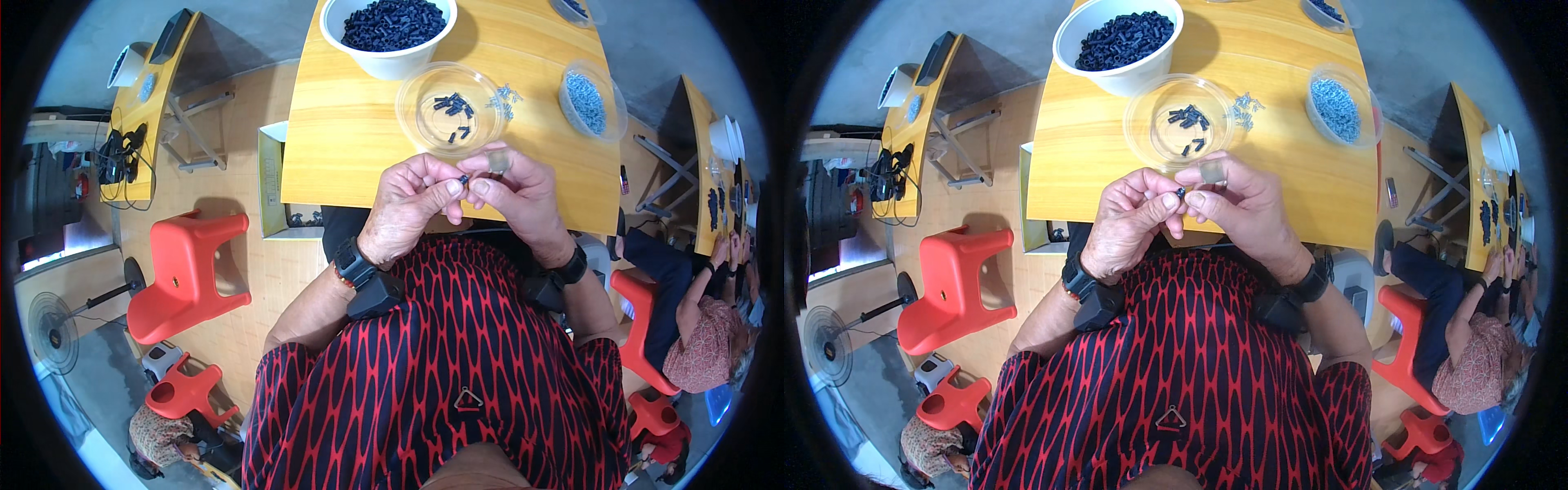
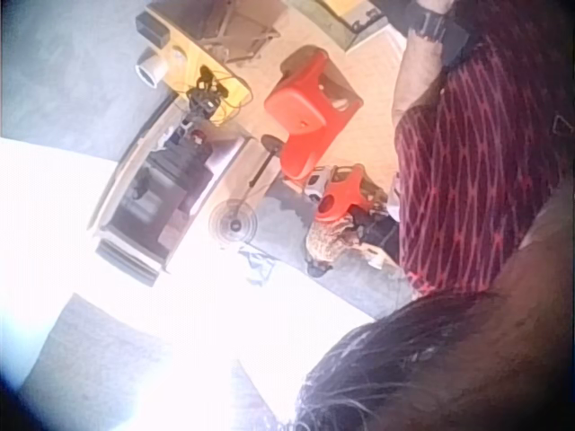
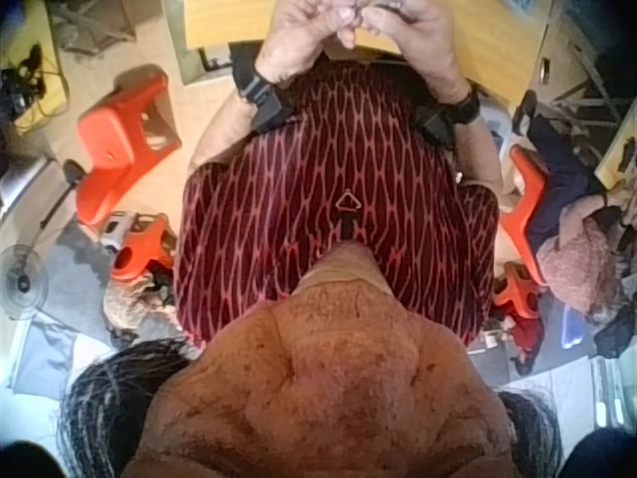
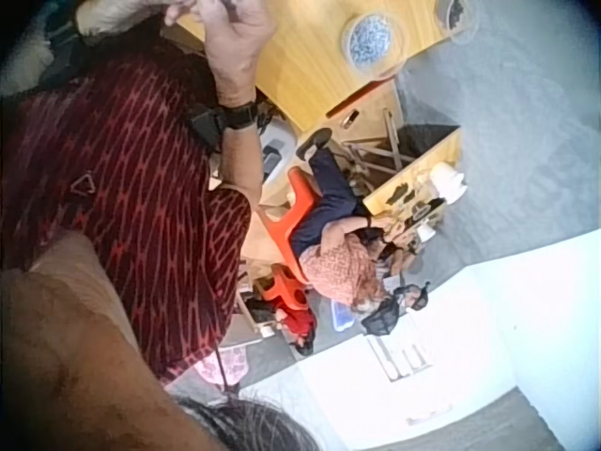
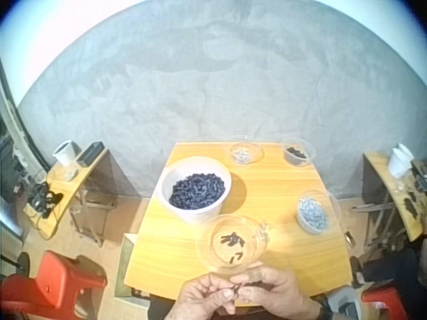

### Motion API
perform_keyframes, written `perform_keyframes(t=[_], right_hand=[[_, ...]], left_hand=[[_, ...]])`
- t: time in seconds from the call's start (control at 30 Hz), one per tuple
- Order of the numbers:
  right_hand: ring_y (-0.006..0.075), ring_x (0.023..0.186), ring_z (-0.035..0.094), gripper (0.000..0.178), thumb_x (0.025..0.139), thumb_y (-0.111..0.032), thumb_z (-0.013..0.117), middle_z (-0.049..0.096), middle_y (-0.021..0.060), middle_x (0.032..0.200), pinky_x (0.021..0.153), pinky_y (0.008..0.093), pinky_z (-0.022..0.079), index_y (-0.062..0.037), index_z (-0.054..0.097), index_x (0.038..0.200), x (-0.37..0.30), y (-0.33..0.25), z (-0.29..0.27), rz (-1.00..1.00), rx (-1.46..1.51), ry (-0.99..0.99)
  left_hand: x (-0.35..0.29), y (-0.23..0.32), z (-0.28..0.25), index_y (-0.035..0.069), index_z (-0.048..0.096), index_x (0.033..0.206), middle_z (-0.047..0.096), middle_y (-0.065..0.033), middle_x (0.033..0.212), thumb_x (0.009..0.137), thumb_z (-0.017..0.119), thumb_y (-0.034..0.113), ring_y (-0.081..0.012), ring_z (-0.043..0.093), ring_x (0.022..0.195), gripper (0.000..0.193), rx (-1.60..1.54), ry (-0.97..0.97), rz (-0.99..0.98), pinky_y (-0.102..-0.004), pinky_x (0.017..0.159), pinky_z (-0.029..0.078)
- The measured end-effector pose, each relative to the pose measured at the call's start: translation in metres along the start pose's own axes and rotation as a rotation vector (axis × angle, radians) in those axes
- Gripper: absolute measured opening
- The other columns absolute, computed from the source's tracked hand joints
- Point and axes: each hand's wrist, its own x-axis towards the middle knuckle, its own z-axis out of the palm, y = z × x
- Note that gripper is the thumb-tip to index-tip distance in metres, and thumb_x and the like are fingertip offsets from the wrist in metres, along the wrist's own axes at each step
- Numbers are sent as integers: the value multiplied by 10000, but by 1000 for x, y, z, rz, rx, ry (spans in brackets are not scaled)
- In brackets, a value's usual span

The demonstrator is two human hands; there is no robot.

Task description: The person is assembling small black plastic components by hand at a workbench.

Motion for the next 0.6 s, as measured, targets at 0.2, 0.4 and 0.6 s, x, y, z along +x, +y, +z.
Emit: perform_keyframes(t=[0.2, 0.4, 0.6], right_hand=[[102, 835, 619, 91, 881, 21, 628, 622, 88, 1048, 741, 241, 521, -3, 661, 961, 1, -7, 4, 7, -87, 4], [130, 896, 616, 80, 851, -1, 673, 641, 83, 1019, 768, 255, 496, -17, 677, 929, 2, -3, 6, 21, -117, 17], [182, 796, 619, 69, 842, -50, 671, 628, 87, 916, 706, 291, 491, -6, 670, 896, 26, -23, 1, -151, -527, -159]], left_hand=[[-1, 0, -4, -19, 592, 983, 678, -104, 866, 940, 611, 66, -110, 629, 675, 98, 7, -12, -11, -236, 643, 533], [-3, -5, -7, -3, 594, 983, 667, -81, 864, 932, 619, 56, -117, 637, 674, 82, 95, 17, 72, -239, 611, 537], [-5, -5, -17, 6, 593, 977, 650, -49, 834, 929, 630, 73, -93, 611, 659, 90, 178, 68, 86, -224, 622, 522]])
